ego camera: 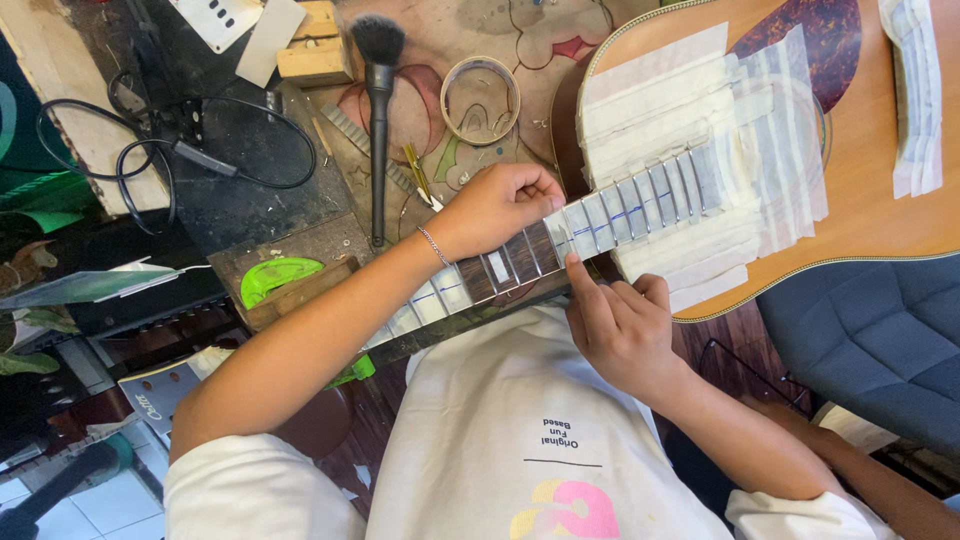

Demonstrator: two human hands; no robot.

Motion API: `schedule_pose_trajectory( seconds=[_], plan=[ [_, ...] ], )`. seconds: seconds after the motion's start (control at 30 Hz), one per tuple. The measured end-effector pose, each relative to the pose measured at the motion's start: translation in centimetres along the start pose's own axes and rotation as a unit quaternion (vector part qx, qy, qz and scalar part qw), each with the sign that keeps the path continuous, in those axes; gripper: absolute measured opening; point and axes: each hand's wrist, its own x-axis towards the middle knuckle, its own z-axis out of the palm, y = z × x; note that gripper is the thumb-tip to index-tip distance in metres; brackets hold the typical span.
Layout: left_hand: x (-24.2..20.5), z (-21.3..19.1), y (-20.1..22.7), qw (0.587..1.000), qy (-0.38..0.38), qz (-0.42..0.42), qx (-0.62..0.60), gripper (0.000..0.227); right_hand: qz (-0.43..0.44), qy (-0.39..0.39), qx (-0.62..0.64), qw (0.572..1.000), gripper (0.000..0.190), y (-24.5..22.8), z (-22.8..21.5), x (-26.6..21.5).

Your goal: The person applies white tape to the fretboard of a guitar neck and uses a utility knife to trim the tape flush with the frets. The person repeatedly aligns, cuts, and removes tape sections along the neck.

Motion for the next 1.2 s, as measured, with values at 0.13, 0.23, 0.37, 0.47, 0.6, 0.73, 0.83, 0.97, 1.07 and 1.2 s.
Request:
schedule_pose_trajectory(
  seconds=[0.13,0.23,0.37,0.47,0.6,0.73,0.83,0.97,1.07,1.2],
  plan=[
    [0.1,0.0,-0.3,1.0,-0.009,0.004,-0.012,0.015,-0.017,0.007,0.0,1.0,0.036,0.4,0.5,0.5],
    [0.0,-0.1,-0.1,1.0,-0.009,0.005,-0.012,0.015,-0.022,0.016,-0.007,1.0,0.037,0.6,0.8,0.8],
    [0.1,0.0,-0.5,1.0,-0.005,0.001,-0.005,0.015,-0.03,0.023,-0.018,0.999,0.036,0.7,1.0,0.9],
    [0.1,-0.1,-0.6,1.0,-0.003,0.004,-0.003,0.014,-0.034,0.018,-0.02,0.999,0.033,0.7,1.0,1.3],
    [0.2,0.0,-0.6,1.0,-0.004,0.006,-0.002,0.013,-0.037,0.021,-0.033,0.999,0.033,0.6,1.0,1.5],
    [0.0,-0.1,-0.5,1.0,-0.004,0.005,-0.001,0.013,-0.029,0.015,-0.032,0.999,0.031,0.4,0.5,1.7],
    [0.1,-0.1,-0.3,1.0,-0.007,0.005,-0.004,0.014,-0.022,0.002,-0.027,0.999,0.032,0.2,0.1,1.1],
    [-0.1,-0.1,-0.3,1.0,-0.005,0.0,-0.011,0.013,-0.011,-0.026,-0.012,1.0,0.033,-0.1,-0.8,-0.1],
    [0.0,0.0,-0.2,1.0,-0.003,0.002,-0.009,0.012,0.001,-0.033,0.001,0.999,0.035,-0.2,-1.1,-1.5],
    [0.0,-0.1,-0.2,1.0,-0.006,-0.001,-0.005,0.013,0.01,-0.035,-0.003,0.999,0.034,-0.4,-1.3,-2.4]
  ],
)
